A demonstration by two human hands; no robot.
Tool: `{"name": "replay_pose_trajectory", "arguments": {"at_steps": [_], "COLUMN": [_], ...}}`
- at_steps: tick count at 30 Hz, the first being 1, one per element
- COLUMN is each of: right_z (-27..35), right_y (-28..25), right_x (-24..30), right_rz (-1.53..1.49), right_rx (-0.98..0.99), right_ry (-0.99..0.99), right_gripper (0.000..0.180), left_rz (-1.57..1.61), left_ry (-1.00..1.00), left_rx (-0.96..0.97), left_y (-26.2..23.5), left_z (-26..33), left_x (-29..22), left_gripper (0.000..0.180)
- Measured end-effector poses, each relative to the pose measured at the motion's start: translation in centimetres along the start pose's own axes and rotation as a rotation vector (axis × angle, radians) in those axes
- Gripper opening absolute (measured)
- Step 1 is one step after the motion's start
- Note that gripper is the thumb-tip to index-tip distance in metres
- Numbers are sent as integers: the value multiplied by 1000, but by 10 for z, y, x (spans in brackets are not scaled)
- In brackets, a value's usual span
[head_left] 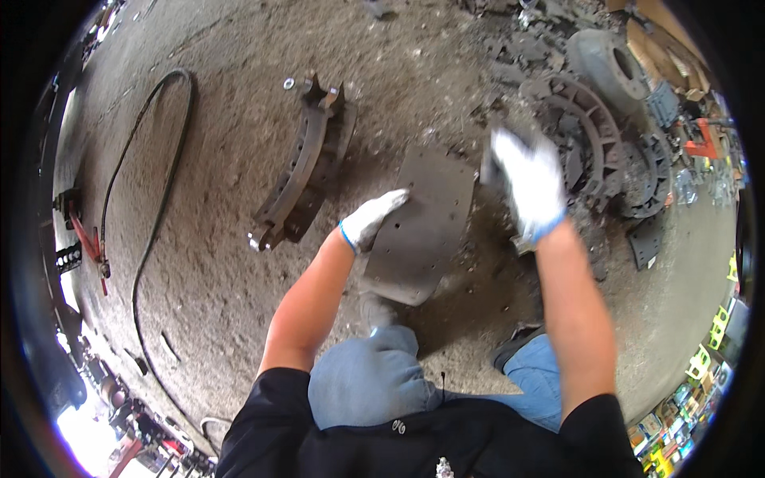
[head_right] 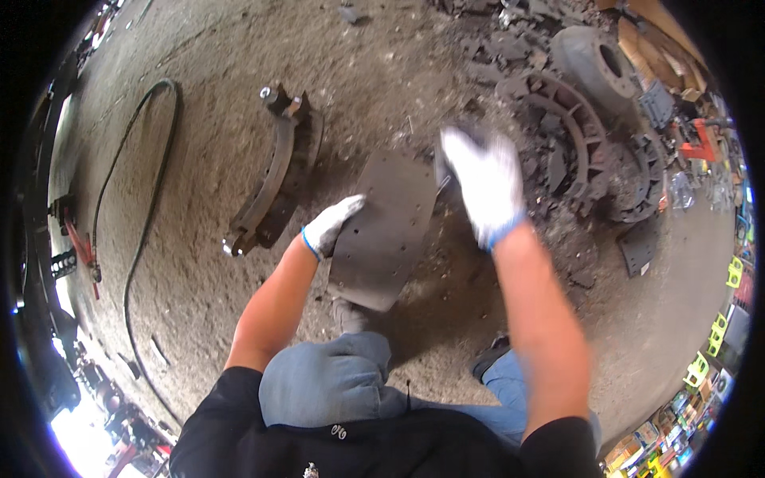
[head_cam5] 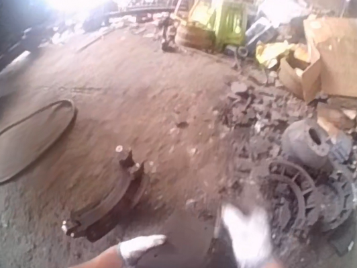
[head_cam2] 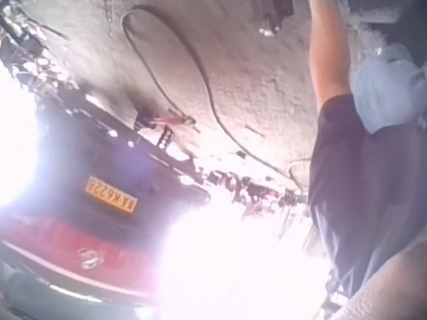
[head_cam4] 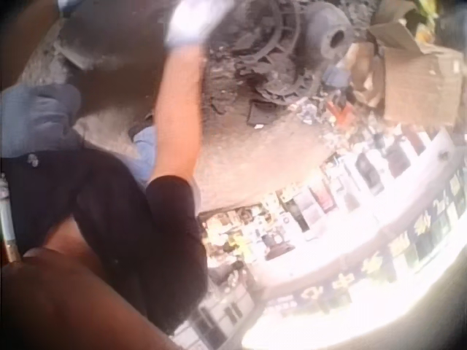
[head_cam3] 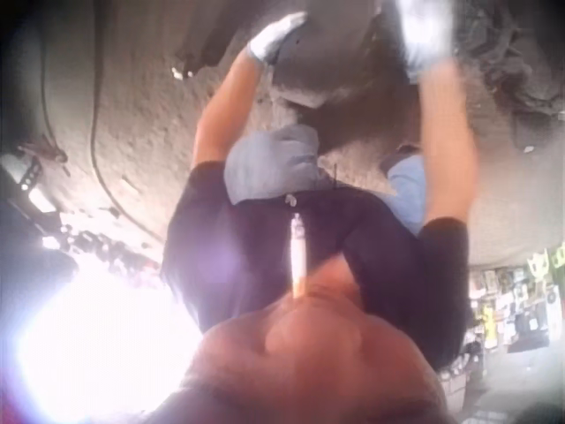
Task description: The person kneels on the floor and uses a hammer to repeatedly strike a metal plate, likely to remove rust or deformations. The person repositions the plate and continues hammering different areas.
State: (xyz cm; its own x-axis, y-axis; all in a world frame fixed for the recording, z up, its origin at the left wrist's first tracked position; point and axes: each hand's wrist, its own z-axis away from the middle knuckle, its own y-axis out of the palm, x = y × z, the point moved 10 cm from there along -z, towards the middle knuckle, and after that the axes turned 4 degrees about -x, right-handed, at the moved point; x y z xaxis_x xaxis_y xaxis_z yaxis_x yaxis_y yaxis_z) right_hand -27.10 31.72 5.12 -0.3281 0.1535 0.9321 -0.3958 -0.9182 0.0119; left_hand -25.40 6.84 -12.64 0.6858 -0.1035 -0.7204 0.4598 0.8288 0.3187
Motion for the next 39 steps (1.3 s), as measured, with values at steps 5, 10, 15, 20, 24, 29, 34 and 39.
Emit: {"name": "replay_pose_trajectory", "arguments": {"at_steps": [5, 10, 15, 20, 24, 29, 34, 39], "right_z": [138, 149, 137, 76, 23, -30, -43, -83], "right_y": [-25, -5, -11, -11, 62, 105, 98, 3], "right_x": [-185, -196, -124, 67, 105, 8, -17, -20], "right_rz": [-364, -365, -311, 441, 709, 994, 874, -230], "right_rx": [-293, -618, -610, -212, 183, 311, 236, -104], "right_ry": [416, 355, 207, -601, -642, -744, -730, -230], "right_gripper": [9, 7, 10, 17, 26, 28, 22, 12], "left_rz": [15, -189, -152, -1136, -527, -530, -481, -676], "left_ry": [-193, 85, 197, 1139, 485, 69, 432, 456], "left_rx": [86, -90, -236, -370, -33, 28, -70, -410], "left_y": [23, 23, 42, 102, 123, 164, 93, 15], "left_z": [6, 9, 49, 126, 106, 53, 77, 32], "left_x": [-17, -27, -64, -81, -58, -31, -88, -137], "left_gripper": [48, 41, 41, 38, 41, 68, 33, 41]}}
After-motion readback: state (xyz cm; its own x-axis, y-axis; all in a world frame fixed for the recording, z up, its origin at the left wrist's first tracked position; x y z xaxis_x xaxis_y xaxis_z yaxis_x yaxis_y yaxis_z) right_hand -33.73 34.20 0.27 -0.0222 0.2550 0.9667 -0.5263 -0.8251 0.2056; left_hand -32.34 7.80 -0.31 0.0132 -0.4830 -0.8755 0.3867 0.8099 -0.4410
